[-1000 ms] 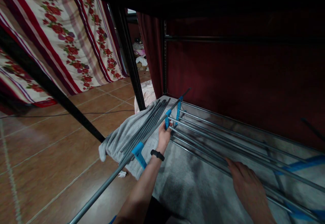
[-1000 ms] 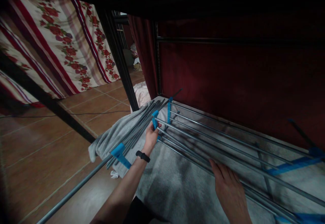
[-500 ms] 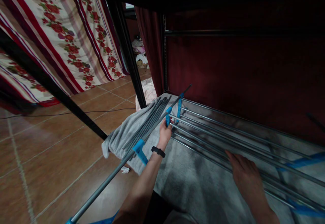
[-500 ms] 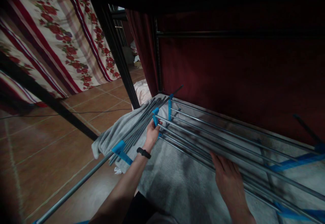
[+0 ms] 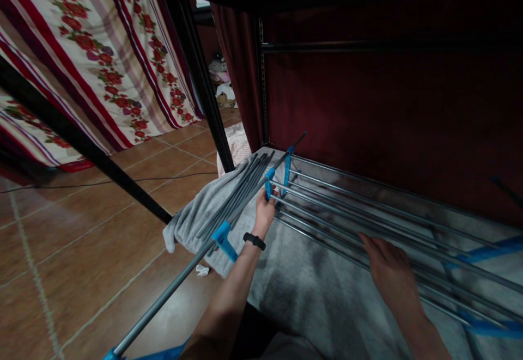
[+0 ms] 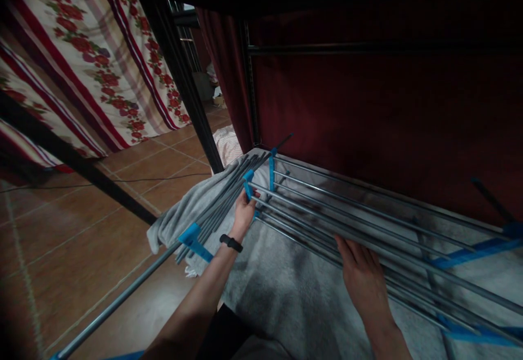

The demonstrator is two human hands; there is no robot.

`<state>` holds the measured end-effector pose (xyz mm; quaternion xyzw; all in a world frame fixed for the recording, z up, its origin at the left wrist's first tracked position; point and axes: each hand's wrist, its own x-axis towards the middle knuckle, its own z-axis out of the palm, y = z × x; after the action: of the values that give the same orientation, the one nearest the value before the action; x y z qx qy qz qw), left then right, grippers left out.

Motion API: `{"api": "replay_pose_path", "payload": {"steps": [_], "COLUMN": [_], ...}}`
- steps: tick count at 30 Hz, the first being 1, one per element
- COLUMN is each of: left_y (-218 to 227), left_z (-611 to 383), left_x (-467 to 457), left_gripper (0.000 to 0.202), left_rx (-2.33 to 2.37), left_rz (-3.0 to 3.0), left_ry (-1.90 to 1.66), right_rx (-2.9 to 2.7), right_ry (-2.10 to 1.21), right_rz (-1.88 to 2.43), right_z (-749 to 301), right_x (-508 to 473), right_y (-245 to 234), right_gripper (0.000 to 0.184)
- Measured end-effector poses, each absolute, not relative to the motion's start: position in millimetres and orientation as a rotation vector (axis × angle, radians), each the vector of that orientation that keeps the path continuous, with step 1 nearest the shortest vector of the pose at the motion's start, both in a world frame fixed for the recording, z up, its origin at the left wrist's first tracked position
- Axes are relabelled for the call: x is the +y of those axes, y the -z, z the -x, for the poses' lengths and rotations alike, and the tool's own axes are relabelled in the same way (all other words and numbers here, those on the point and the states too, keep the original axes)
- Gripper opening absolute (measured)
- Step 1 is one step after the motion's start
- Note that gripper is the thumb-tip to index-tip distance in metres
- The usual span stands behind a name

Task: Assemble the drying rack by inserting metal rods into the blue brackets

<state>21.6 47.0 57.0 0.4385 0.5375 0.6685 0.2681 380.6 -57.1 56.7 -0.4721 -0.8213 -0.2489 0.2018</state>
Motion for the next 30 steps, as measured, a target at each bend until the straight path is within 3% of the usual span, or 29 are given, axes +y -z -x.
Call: {"api": "replay_pose_path", "payload": {"steps": [16,23,26,30], "left_y": [-56,-47,-45,-56], "left_z": [-20,-26,-37,-64], "left_x": [51,17,-6,-11], "left_gripper": [0.016,0.041,0.038,0.03], "left_rx": [1.472,1.755,1.852,1.459], "left_rz": [-1.177,-1.191,-1.557,-2.16], "left_ry": [-1.78,-1.96,-1.936,-1.733], "right_rx": [-2.261,-2.188,-2.152,-2.179], "right_ry": [0.619,0.526,0.421,0.289], "right_rz": [1.327,1.482,1.591,1.664], "right_z": [-374,-355,-345,-343], "right_x": [-57,-66,-64,-56], "right_y": [-60,-68,-75,-80], "right_gripper": [0.052,0.05,0.048,0.044]}}
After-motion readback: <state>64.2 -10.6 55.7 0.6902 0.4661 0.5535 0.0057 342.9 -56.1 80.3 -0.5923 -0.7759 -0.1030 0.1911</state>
